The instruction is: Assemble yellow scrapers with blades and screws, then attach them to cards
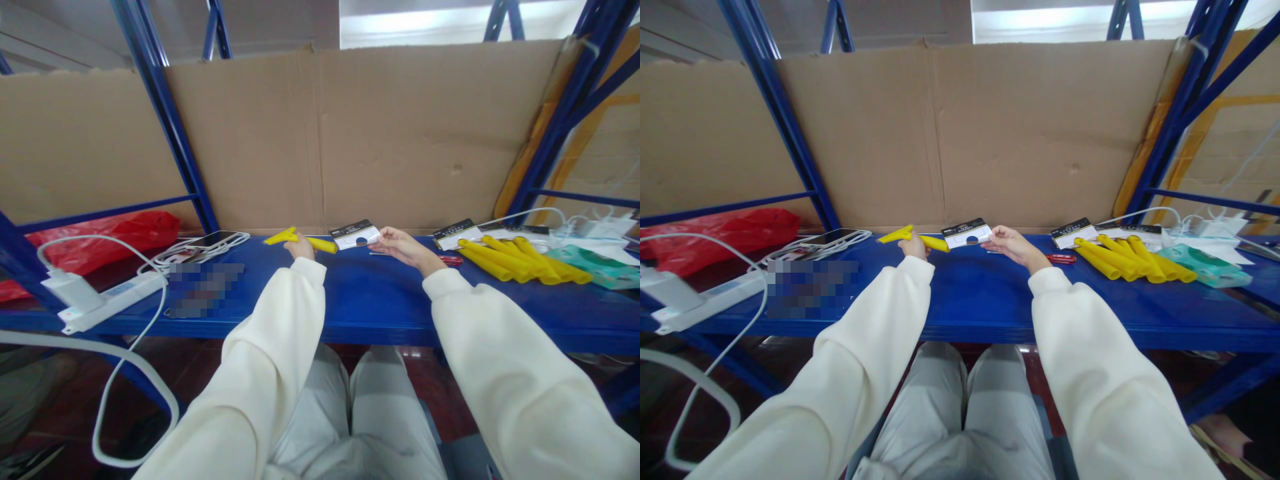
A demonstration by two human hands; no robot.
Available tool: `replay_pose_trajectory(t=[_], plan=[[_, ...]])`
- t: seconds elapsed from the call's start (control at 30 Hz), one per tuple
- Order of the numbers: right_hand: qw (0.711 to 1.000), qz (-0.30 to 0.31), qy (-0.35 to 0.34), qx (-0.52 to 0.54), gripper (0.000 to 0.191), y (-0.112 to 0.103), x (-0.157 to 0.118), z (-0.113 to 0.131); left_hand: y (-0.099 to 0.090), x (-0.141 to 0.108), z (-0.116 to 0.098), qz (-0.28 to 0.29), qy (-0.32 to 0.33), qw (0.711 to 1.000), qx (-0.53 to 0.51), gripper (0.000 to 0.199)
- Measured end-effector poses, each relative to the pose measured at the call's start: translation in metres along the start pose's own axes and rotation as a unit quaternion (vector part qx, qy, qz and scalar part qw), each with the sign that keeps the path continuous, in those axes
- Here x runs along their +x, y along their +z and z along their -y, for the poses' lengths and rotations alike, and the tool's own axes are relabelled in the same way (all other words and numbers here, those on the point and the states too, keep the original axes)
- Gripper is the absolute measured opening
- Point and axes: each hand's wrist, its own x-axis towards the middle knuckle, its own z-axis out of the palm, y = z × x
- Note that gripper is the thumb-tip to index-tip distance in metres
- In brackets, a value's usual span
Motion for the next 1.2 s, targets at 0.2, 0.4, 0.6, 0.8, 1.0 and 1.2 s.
replay_pose_trajectory(t=[0.2,0.4,0.6,0.8,1.0,1.2], plan=[[1.0,-0.019,0.005,-0.001,0.028,-0.003,0.002,-0.003,-0.001,-0.01,-0.008,-0.089,-0.072,0.988,-0.108,0.031],[1.0,-0.024,0.002,-0.011,0.028,-0.002,0.002,-0.005,0.0,-0.016,-0.013,-0.058,-0.09,0.981,-0.162,0.028],[1.0,-0.002,0.0,-0.019,0.031,-0.001,0.002,-0.007,0.006,-0.025,-0.015,0.086,-0.103,0.973,-0.188,0.022],[1.0,0.006,-0.006,-0.007,0.039,0.002,0.002,-0.006,0.009,-0.021,-0.009,0.146,-0.095,0.962,-0.212,0.031],[1.0,0.013,-0.009,0.0,0.039,0.007,0.001,-0.004,0.011,-0.017,-0.005,0.223,-0.117,0.946,-0.204,0.028],[1.0,0.008,-0.004,0.001,0.038,0.008,0.001,-0.002,0.012,-0.015,-0.002,0.22,-0.143,0.939,-0.222,0.025]])
